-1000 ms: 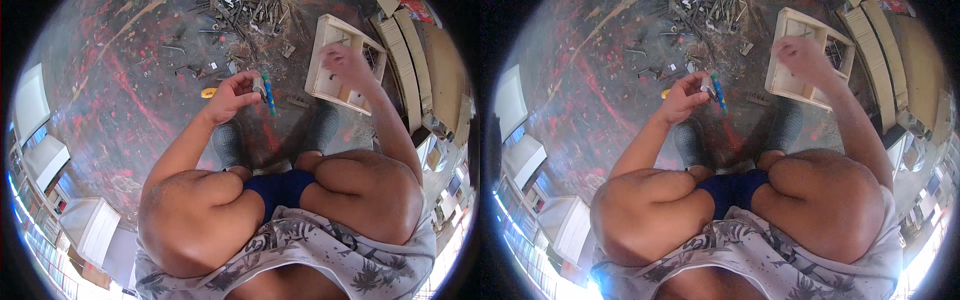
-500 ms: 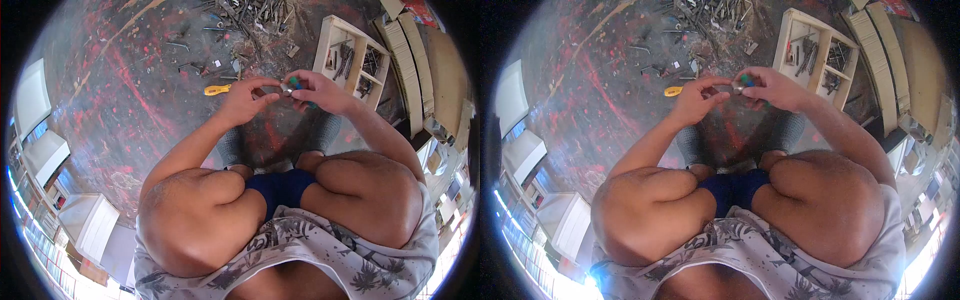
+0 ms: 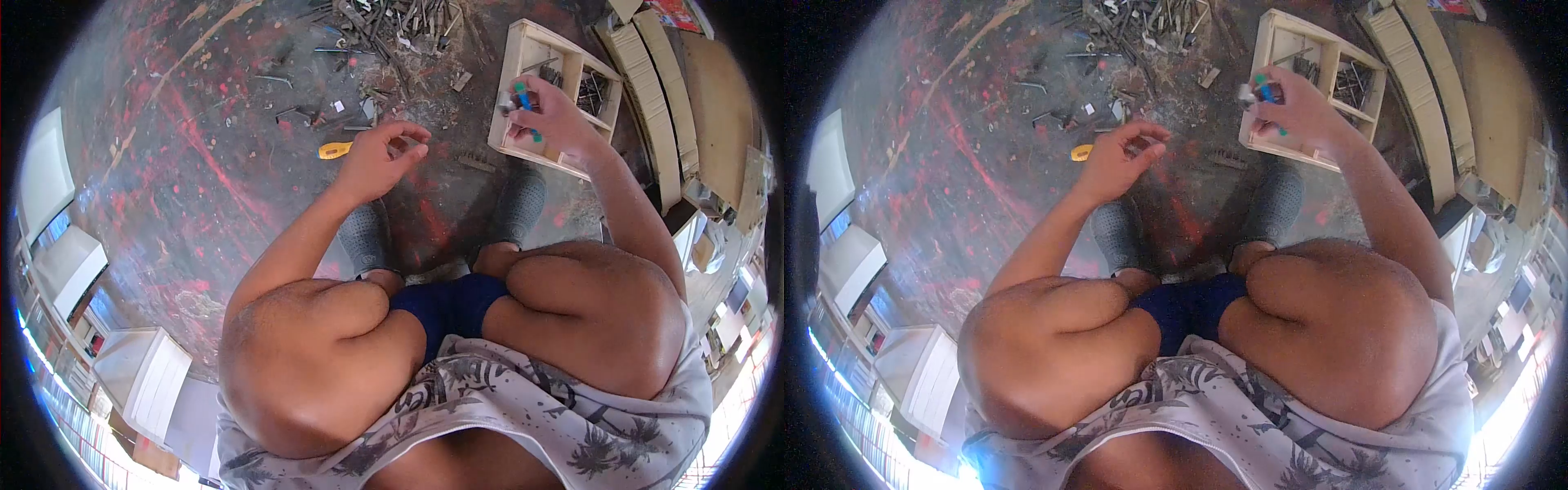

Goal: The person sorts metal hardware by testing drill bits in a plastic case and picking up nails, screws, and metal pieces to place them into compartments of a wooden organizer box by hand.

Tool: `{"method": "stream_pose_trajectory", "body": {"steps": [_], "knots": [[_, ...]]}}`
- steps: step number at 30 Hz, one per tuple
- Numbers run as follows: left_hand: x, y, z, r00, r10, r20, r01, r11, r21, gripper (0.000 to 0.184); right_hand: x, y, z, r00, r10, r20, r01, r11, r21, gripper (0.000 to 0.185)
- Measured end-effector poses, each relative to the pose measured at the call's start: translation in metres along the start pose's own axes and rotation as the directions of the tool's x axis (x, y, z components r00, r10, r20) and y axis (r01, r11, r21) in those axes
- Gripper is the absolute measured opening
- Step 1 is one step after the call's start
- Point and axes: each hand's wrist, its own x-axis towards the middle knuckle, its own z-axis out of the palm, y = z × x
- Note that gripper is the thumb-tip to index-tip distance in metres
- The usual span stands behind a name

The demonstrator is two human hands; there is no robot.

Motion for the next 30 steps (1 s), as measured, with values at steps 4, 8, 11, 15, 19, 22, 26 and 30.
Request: {"method": "stream_pose_trajectory", "body": {"steps": [4, 8, 11, 15, 19, 22, 26, 30], "knots": [[0.0, -0.007, -0.008, 0.999, 0.044, 0.032, -0.05, 0.971, 0.234, 0.028, 0.005, 0.017, -0.024, 0.975, 0.074, -0.209, -0.082, 0.996, -0.034, 0.044], [0.005, -0.025, -0.022, 0.995, 0.093, -0.046, -0.059, 0.868, 0.493, 0.031, -0.005, 0.0, -0.037, 0.949, -0.152, -0.275, -0.166, 0.502, -0.849, 0.041], [0.013, -0.025, -0.03, 0.946, 0.258, -0.198, -0.053, 0.723, 0.688, 0.041, -0.008, -0.005, -0.035, 0.945, -0.156, -0.287, -0.189, 0.459, -0.868, 0.038], [0.024, -0.033, -0.034, 0.917, 0.369, -0.15, -0.121, 0.617, 0.778, 0.057, -0.007, -0.01, -0.021, 0.966, -0.189, -0.176, -0.04, 0.564, -0.825, 0.033], [0.021, -0.038, -0.032, 0.956, 0.264, -0.128, -0.067, 0.622, 0.78, 0.053, -0.005, -0.014, -0.006, 0.976, -0.181, -0.119, -0.009, 0.515, -0.857, 0.034], [0.017, -0.043, -0.028, 0.97, 0.187, -0.154, -0.028, 0.717, 0.696, 0.051, -0.004, -0.014, 0.001, 0.983, -0.153, -0.102, -0.012, 0.503, -0.864, 0.031], [0.014, -0.047, -0.027, 0.968, 0.165, -0.188, -0.028, 0.819, 0.574, 0.048, -0.003, -0.008, 0.006, 0.963, -0.266, -0.033, 0.12, 0.538, -0.834, 0.028], [0.014, -0.048, -0.027, 0.961, 0.192, -0.2, -0.082, 0.887, 0.455, 0.048, 0.0, -0.008, 0.013, 0.962, -0.274, -0.014, 0.117, 0.455, -0.883, 0.029]]}}
